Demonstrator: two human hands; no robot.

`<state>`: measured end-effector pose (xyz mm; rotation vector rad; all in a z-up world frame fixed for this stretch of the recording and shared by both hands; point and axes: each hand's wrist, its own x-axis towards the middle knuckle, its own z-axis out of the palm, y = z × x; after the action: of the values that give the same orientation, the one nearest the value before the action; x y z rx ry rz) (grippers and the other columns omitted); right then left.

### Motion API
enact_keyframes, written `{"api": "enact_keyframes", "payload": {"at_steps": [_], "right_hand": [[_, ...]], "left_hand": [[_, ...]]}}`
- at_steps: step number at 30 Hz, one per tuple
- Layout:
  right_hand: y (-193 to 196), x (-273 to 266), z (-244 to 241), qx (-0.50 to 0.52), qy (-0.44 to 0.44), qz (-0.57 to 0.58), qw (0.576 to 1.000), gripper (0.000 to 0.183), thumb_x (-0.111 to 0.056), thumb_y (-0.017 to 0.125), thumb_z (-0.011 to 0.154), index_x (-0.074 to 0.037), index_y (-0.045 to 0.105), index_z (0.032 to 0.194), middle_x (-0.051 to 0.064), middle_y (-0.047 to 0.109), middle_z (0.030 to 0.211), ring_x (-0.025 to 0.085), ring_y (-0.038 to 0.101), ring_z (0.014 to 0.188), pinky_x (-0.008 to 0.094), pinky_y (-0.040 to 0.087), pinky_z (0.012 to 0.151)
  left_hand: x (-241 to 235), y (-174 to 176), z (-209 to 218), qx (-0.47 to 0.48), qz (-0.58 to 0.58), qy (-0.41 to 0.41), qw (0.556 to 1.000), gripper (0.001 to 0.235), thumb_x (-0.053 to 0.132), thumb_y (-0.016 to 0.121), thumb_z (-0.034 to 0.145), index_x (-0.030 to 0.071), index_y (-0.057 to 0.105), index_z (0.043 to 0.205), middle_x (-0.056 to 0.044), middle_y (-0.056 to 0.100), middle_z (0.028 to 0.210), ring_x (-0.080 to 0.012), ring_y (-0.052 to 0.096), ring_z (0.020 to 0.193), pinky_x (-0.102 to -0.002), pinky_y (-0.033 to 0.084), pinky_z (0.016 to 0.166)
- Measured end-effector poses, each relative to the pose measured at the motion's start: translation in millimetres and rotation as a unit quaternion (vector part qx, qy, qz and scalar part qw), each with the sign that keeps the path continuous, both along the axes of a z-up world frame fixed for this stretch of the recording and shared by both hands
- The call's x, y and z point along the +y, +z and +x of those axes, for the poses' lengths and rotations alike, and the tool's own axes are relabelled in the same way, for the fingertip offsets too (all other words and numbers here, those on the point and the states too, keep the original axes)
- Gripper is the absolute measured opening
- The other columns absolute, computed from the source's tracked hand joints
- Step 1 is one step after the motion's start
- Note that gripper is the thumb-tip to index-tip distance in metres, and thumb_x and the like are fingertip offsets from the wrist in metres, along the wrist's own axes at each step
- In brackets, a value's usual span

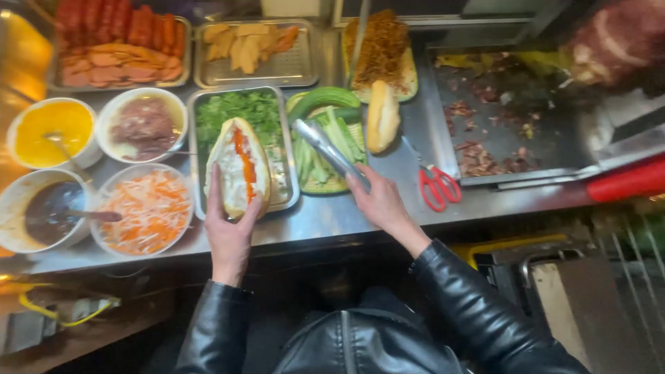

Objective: The person assembles a sandwich by adding various fillings like meat and vegetables, applying sauce, and then toasting it in a sandwich press.

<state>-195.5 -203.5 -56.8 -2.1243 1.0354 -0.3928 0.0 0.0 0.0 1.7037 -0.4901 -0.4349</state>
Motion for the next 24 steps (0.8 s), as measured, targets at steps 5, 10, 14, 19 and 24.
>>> {"api": "enact_keyframes", "payload": {"at_steps": [5,10,14,19,24], "right_hand": [[16,-32,-98,-0.002,-0.112,-0.016,0.994,0.048,-0.038,0.065,0.101,-0.004,0.067,0.134,0.025,0.071,0.121,0.043,0.063,0.120,0.053,0.050,0.103],[25,-72,-172,0.064,-0.199,-0.018,0.978,0.049,-0.041,0.072,0.096,-0.014,0.068,0.136,0.021,0.073,0.115,0.038,0.065,0.116,0.051,0.051,0.103],[24,-102,-195,0.034,-0.231,0.031,0.972,0.047,-0.039,0.070,0.099,-0.017,0.067,0.140,0.009,0.078,0.091,0.025,0.071,0.084,0.040,0.054,0.079],[11,-132,-149,0.025,-0.127,-0.008,0.992,0.045,-0.039,0.074,0.098,-0.015,0.072,0.135,0.021,0.074,0.112,0.038,0.067,0.113,0.049,0.053,0.094],[28,-132,-39,0.008,0.004,0.004,1.000,0.047,-0.035,0.072,0.095,-0.012,0.069,0.136,0.022,0.074,0.117,0.045,0.065,0.115,0.055,0.052,0.097]], "left_hand": [[-34,-1,-29,0.057,-0.002,-0.054,0.997,0.096,0.024,0.083,0.079,0.021,0.030,0.160,-0.028,0.028,0.160,-0.0511,0.032,0.144,-0.064,0.038,0.110],[-75,-4,-56,0.084,-0.002,-0.102,0.991,0.101,0.024,0.085,0.075,0.026,0.029,0.160,-0.026,0.027,0.162,-0.0505,0.031,0.145,-0.062,0.043,0.107],[-106,-8,-73,0.053,-0.003,-0.071,0.996,0.105,0.025,0.086,0.073,0.021,0.028,0.161,-0.029,0.028,0.160,-0.0509,0.027,0.147,-0.063,0.029,0.116],[-122,4,-77,0.042,-0.033,0.000,0.999,0.105,0.024,0.086,0.073,0.023,0.029,0.160,-0.027,0.031,0.159,-0.0477,0.029,0.148,-0.059,0.028,0.120],[-99,20,-72,0.052,-0.026,0.080,0.995,0.101,0.020,0.085,0.072,0.025,0.033,0.159,-0.023,0.035,0.158,-0.0426,0.033,0.148,-0.053,0.030,0.120]]}}
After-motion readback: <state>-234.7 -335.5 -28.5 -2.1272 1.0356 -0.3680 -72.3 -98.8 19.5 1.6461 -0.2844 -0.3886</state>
